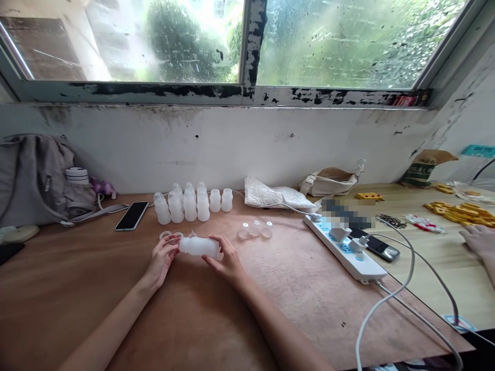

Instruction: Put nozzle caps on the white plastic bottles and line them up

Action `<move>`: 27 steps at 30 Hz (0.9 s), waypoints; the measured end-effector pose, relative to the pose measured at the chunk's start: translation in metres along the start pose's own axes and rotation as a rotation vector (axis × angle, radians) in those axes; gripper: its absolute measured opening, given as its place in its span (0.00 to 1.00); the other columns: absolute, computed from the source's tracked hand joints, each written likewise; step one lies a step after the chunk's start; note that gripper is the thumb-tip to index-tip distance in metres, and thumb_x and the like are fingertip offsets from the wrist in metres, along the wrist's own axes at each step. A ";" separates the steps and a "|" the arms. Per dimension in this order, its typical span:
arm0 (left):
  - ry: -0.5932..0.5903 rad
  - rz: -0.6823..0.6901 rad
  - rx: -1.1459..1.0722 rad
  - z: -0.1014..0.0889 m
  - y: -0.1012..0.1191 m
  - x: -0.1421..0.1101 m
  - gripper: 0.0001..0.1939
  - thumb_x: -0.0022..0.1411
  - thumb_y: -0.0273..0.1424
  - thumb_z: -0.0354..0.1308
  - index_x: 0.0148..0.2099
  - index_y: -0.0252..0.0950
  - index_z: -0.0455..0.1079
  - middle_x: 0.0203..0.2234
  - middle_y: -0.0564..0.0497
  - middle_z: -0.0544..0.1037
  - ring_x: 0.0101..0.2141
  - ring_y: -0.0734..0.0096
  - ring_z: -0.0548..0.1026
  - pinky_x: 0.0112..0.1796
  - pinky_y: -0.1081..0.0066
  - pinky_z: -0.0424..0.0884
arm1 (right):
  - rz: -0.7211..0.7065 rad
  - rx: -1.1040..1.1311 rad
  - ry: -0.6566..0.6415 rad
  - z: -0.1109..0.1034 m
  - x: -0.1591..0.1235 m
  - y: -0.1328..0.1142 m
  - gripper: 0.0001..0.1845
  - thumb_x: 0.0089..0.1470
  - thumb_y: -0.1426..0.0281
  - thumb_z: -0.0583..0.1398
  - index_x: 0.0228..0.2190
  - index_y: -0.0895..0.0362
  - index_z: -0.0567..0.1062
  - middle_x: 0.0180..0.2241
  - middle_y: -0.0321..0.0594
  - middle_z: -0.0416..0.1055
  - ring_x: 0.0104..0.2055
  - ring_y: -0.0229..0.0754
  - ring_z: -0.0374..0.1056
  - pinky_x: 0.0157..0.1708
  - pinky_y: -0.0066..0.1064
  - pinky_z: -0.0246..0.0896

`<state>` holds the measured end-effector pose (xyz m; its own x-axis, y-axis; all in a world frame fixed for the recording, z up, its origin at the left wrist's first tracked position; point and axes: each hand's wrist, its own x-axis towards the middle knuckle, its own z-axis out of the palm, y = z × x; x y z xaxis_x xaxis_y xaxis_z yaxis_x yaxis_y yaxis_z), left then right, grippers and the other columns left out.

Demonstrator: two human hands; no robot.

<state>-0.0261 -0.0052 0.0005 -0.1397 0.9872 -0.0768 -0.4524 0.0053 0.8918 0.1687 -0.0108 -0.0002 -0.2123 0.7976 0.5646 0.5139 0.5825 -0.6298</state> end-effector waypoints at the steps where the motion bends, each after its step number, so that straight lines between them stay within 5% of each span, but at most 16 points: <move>1: 0.002 0.003 0.006 0.000 0.000 0.000 0.16 0.43 0.29 0.62 0.37 0.35 0.67 0.34 0.50 0.73 0.34 0.73 0.71 0.34 0.76 0.65 | -0.003 0.004 0.002 0.000 0.000 0.000 0.22 0.43 0.68 0.61 0.43 0.55 0.64 0.39 0.42 0.68 0.37 0.42 0.64 0.31 0.31 0.61; 5: 0.018 -0.022 0.105 0.000 0.000 0.000 0.15 0.45 0.34 0.61 0.37 0.34 0.68 0.30 0.50 0.73 0.28 0.75 0.70 0.27 0.77 0.63 | -0.013 0.028 0.011 0.001 -0.001 0.001 0.23 0.44 0.68 0.60 0.44 0.54 0.63 0.41 0.42 0.67 0.40 0.43 0.64 0.34 0.32 0.61; 11: -0.047 -0.008 -0.002 0.000 0.001 0.000 0.17 0.44 0.30 0.62 0.39 0.34 0.67 0.35 0.47 0.73 0.37 0.70 0.71 0.37 0.74 0.65 | 0.022 0.032 0.020 0.002 -0.001 0.005 0.22 0.44 0.68 0.60 0.44 0.55 0.63 0.41 0.43 0.67 0.40 0.43 0.64 0.34 0.33 0.63; 16: -0.040 -0.052 0.064 -0.001 -0.002 0.000 0.16 0.47 0.35 0.61 0.39 0.33 0.67 0.32 0.48 0.73 0.32 0.73 0.72 0.35 0.73 0.66 | 0.018 0.070 0.017 0.002 -0.001 0.002 0.23 0.43 0.67 0.61 0.43 0.54 0.64 0.42 0.43 0.67 0.41 0.44 0.64 0.35 0.33 0.63; 20: -0.036 0.012 0.050 0.001 0.001 -0.002 0.19 0.42 0.32 0.64 0.39 0.34 0.67 0.29 0.50 0.74 0.32 0.73 0.72 0.36 0.75 0.65 | 0.252 0.203 -0.060 0.000 0.001 -0.001 0.16 0.45 0.61 0.59 0.35 0.56 0.68 0.28 0.38 0.70 0.26 0.38 0.67 0.23 0.28 0.63; 24: -0.084 0.064 0.066 0.005 0.004 -0.005 0.20 0.43 0.32 0.64 0.41 0.35 0.66 0.30 0.50 0.75 0.34 0.71 0.72 0.37 0.74 0.64 | 0.560 0.440 -0.154 0.001 0.004 0.000 0.18 0.50 0.55 0.52 0.27 0.58 0.66 0.16 0.32 0.63 0.12 0.32 0.59 0.08 0.22 0.51; 27: -0.097 0.002 0.007 0.009 0.003 -0.008 0.17 0.47 0.35 0.61 0.40 0.36 0.67 0.34 0.49 0.74 0.35 0.71 0.72 0.39 0.73 0.65 | 0.512 0.457 -0.101 0.003 0.003 -0.002 0.16 0.48 0.56 0.54 0.30 0.58 0.67 0.20 0.35 0.66 0.16 0.34 0.63 0.11 0.23 0.58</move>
<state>-0.0188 -0.0115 0.0074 -0.0544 0.9980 -0.0314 -0.4456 0.0039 0.8952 0.1645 -0.0087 0.0013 -0.1245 0.9874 0.0977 0.1731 0.1186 -0.9777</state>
